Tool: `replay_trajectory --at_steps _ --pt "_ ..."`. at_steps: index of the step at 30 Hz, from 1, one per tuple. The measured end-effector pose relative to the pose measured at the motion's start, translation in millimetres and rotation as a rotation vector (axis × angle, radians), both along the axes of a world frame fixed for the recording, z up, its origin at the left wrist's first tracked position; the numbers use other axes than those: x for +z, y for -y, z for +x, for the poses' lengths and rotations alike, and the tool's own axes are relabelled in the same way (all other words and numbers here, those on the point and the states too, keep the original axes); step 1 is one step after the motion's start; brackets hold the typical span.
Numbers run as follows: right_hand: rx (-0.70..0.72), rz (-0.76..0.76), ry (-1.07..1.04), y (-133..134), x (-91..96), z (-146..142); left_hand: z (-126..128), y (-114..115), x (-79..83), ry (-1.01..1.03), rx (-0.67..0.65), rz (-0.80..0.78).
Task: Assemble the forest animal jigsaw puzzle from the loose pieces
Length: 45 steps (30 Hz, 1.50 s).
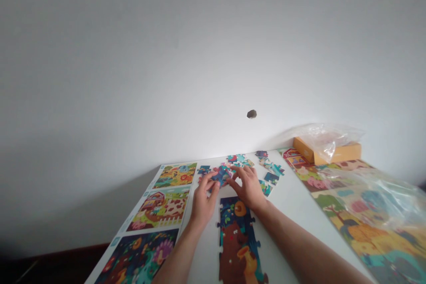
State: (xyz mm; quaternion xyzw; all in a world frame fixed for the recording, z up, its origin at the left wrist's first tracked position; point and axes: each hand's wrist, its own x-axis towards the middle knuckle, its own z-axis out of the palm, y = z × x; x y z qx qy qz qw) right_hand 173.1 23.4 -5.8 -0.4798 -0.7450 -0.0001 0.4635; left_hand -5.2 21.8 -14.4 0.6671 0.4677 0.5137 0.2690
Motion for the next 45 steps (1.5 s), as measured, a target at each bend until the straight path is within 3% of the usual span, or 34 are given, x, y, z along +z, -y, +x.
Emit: replay_trajectory --at_steps 12,22,25,29,31,36,45 --pt "0.097 -0.015 0.005 3 1.1 -2 -2 0 -0.8 -0.088 0.011 0.035" --pt "0.063 -0.038 0.068 2 2.1 -2 0 -1 -1.0 -0.068 0.044 0.034" --pt "-0.098 -0.052 0.108 1 -0.5 -3 -2 -3 -3.4 -0.109 0.076 0.048" --pt "-0.567 -0.083 0.087 -1 -13.2 -3 -7 -9 -11.1 -0.142 0.152 0.044" --pt "-0.699 -0.128 0.083 -2 -20.4 -1 -9 -12 -14.1 -0.186 0.151 0.028" --pt "-0.683 -0.214 0.139 -5 -24.5 2 -10 -10 -11.6 -0.373 0.109 0.017" --pt "-0.761 -0.259 0.204 -10 -16.6 18 -6 -5 -5.0 -0.520 0.212 0.073"
